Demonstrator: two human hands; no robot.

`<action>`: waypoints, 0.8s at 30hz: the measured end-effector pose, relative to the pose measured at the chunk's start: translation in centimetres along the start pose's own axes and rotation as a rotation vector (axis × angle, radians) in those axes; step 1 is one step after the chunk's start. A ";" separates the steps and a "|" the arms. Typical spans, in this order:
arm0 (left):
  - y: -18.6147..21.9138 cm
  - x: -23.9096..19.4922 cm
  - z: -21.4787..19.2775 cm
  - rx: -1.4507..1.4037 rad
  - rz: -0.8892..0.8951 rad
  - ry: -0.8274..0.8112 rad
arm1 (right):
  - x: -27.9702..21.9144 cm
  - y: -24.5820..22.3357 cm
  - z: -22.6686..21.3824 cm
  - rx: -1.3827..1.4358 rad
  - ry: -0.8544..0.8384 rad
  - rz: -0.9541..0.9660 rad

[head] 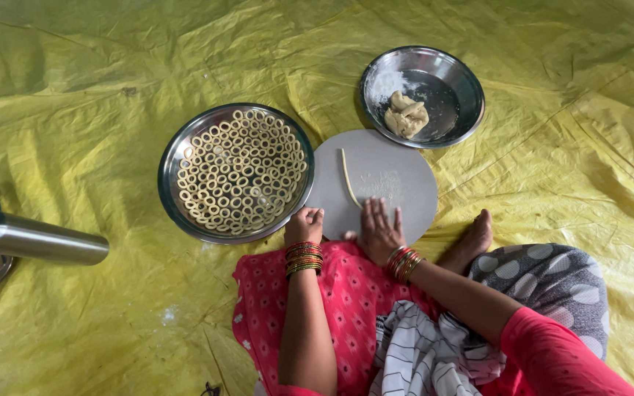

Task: The person rolls small pieces of dough into thin ropes on a round board, then joins the ends to form rings and places them on a metal tray. The person repeats this process continuously, taking dough from a bowl and arranging the finished rings on the tray.

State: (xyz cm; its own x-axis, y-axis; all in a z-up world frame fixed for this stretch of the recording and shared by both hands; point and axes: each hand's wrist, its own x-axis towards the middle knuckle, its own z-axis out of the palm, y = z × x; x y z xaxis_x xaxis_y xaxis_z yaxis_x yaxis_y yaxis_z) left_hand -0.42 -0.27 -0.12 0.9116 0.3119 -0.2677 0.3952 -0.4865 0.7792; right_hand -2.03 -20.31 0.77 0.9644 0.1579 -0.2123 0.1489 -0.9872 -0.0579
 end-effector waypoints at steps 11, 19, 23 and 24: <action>-0.1 -0.3 -0.3 0.017 -0.029 -0.004 | -2.7 2.3 0.4 -0.111 -0.144 0.005; -0.4 -0.2 -0.1 0.027 -0.026 -0.008 | -4.5 4.4 2.0 -0.121 -0.132 -0.034; -0.5 -0.4 0.0 0.035 -0.032 -0.001 | -4.8 5.1 2.8 -0.029 0.092 0.046; -0.4 -0.4 -0.1 0.034 -0.028 0.001 | -4.9 5.2 2.8 -0.055 0.045 0.051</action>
State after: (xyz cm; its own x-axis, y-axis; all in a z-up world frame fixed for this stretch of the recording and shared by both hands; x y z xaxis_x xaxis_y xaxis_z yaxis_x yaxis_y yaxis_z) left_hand -0.95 -0.13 -0.34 0.9000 0.3267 -0.2885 0.4242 -0.5047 0.7519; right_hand -6.57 -26.11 -1.27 0.9796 0.1073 -0.1696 0.1099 -0.9939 0.0059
